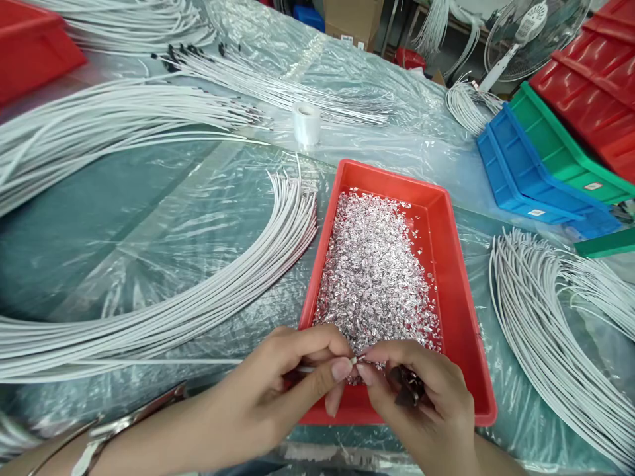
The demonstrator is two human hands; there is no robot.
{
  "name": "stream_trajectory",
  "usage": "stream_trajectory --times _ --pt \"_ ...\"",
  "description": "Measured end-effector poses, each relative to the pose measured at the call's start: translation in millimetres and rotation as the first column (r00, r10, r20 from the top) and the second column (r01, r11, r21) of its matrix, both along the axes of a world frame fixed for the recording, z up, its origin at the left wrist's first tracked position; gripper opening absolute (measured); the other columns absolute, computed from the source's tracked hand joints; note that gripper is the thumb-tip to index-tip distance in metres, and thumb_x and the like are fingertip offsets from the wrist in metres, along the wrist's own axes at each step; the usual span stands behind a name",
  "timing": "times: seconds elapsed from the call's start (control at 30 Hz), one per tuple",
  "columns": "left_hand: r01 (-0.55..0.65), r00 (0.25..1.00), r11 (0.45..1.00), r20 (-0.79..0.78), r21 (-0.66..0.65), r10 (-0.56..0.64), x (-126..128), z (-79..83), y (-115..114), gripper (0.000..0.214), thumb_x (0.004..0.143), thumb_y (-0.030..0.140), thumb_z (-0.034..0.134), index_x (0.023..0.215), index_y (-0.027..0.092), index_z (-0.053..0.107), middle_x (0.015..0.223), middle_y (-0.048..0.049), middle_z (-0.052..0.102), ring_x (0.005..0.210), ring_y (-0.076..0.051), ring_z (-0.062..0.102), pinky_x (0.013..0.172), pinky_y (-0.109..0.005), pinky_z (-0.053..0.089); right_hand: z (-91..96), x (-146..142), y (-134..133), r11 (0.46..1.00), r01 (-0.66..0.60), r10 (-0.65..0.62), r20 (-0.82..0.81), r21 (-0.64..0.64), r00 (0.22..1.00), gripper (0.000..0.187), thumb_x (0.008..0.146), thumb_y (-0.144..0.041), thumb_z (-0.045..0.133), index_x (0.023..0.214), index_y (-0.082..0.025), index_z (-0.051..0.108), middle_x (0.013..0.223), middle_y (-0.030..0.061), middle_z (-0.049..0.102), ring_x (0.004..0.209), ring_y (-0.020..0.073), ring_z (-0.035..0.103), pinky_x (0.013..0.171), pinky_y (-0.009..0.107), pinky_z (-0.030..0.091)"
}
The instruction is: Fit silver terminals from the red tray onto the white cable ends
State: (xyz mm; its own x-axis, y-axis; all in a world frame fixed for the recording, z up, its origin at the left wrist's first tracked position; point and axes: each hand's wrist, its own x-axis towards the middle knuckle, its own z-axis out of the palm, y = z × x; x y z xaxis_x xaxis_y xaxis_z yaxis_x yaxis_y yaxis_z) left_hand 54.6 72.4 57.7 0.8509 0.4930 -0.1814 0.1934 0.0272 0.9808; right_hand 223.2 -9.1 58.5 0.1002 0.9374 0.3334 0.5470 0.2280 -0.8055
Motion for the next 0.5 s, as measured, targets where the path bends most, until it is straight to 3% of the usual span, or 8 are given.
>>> stream_trajectory --times 0.37,0.5 --pt "-0.02 1.0 0.999 0.007 -0.044 0.02 -0.1 -2.7 -2.8 0.029 0.098 0.029 0.035 0.076 0.019 0.052 0.065 0.0018 0.059 0.057 -0.011 0.049 0.049 -0.021 0.034 1.5 -0.3 0.5 0.999 -0.041 0.041 0.011 -0.009 0.999 0.015 0.082 -0.009 0.06 0.085 -0.024 0.058 0.069 -0.0053 0.071 0.052 0.0062 0.063 0.053 0.013 0.052" --pt "-0.017 1.0 0.999 -0.015 -0.047 0.016 0.4 -0.7 -2.3 0.031 0.098 0.029 0.035 0.075 0.018 0.052 0.064 0.0021 0.058 0.056 -0.01 0.048 0.049 -0.021 0.034 -0.4 0.9 0.9 0.998 -0.061 0.061 0.019 -0.011 0.998 0.013 0.082 -0.011 0.059 0.084 -0.024 0.057 0.065 -0.005 0.068 0.046 0.0069 0.059 0.046 0.016 0.05"
